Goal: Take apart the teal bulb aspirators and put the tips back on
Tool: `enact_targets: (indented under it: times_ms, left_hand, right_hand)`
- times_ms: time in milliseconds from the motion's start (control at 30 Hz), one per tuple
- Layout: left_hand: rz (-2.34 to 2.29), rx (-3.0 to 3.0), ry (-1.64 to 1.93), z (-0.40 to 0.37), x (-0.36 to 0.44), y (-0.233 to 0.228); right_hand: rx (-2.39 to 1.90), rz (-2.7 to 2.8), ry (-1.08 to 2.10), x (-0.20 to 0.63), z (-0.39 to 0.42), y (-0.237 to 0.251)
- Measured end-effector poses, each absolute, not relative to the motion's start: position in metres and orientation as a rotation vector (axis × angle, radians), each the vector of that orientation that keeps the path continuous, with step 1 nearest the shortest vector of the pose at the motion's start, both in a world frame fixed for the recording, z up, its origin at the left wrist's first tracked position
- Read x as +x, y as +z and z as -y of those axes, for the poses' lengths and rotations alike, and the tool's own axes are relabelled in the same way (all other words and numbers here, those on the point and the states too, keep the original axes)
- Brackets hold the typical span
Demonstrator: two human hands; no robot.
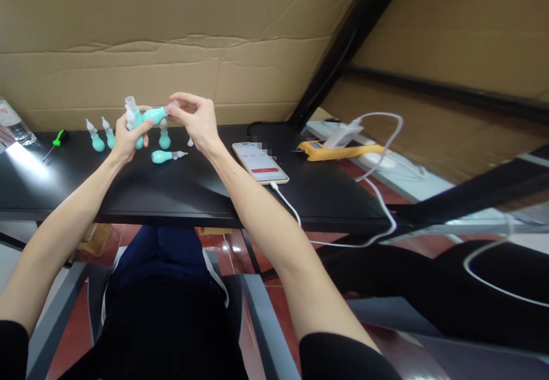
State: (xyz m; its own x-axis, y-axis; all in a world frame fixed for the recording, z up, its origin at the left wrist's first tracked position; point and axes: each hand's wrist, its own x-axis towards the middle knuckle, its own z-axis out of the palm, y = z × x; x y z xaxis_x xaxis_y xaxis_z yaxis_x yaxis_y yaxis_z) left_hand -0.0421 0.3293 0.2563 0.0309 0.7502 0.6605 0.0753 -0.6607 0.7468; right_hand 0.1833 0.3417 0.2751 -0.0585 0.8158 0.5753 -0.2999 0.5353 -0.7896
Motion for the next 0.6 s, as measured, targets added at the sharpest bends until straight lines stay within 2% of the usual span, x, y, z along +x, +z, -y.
enact_targets:
  times_ms: [600]
  left_hand:
    - [-0.829,1.657,1.558,-0.316,-0.036,0.264]
  right_hand:
    - [-0.429,1.486,0.772,0.186,-0.363,0.259]
